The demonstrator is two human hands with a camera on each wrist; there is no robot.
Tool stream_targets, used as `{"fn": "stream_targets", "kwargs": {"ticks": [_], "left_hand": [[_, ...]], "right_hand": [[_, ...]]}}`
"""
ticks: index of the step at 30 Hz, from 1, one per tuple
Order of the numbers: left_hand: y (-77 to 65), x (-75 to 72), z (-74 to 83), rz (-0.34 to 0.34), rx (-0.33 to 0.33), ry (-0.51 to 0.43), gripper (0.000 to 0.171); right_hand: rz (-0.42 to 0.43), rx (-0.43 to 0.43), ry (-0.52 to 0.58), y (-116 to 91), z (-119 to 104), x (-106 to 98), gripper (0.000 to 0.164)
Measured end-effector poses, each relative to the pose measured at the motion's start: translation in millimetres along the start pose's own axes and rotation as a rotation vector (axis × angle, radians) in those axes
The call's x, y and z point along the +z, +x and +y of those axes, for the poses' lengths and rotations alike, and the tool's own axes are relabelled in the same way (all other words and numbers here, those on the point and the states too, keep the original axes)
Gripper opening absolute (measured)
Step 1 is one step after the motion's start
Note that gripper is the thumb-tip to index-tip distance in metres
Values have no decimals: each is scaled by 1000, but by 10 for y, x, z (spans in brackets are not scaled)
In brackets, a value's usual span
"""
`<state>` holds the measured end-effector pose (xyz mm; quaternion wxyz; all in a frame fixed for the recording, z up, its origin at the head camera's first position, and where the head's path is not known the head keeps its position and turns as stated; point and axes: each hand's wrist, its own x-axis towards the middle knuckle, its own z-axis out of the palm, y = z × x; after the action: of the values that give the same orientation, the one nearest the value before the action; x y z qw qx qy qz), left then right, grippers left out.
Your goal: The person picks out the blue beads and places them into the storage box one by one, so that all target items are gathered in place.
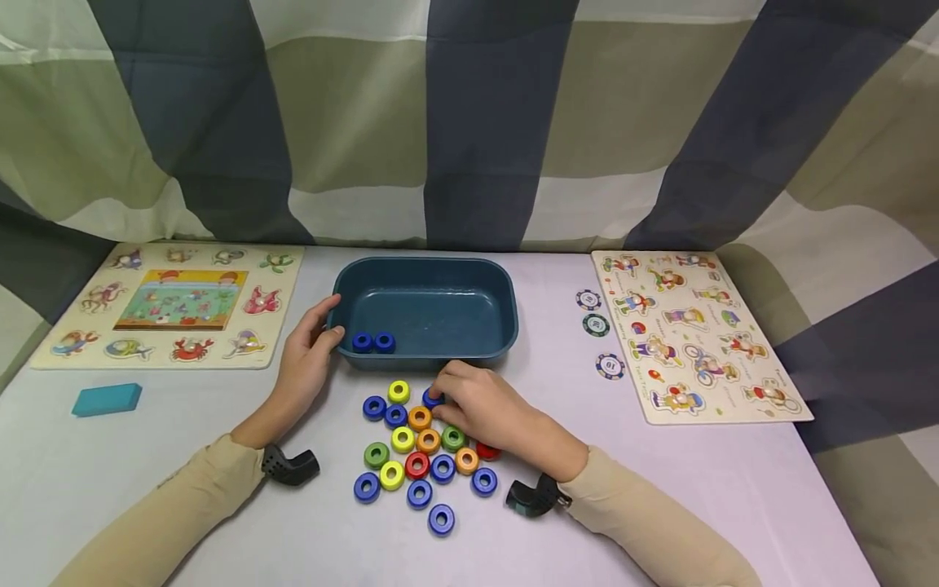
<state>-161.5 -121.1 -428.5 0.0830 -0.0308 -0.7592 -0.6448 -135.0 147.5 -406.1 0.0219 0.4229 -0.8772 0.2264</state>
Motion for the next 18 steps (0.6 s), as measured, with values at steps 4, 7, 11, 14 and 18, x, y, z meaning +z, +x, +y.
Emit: {"fn": "stream_targets", "kwargs": {"ticks": [4, 7, 11, 14, 18], "left_hand": [[6, -22, 5, 8, 2, 7, 47], [13, -35, -1, 9, -3, 17, 47], [17, -56, -23, 20, -7, 28, 47], [18, -50, -34, 17, -4, 23, 47], [21, -22, -42, 5, -1, 16, 47]], "right_hand": [[66, -52, 55, 56, -88, -123, 11], [187, -115, 106, 191, -160, -331, 13], [192, 28, 117, 558, -46, -459, 13], [20, 216, 106, 808, 112, -385, 8], [-165, 263, 119, 1003, 227, -247, 5]]}}
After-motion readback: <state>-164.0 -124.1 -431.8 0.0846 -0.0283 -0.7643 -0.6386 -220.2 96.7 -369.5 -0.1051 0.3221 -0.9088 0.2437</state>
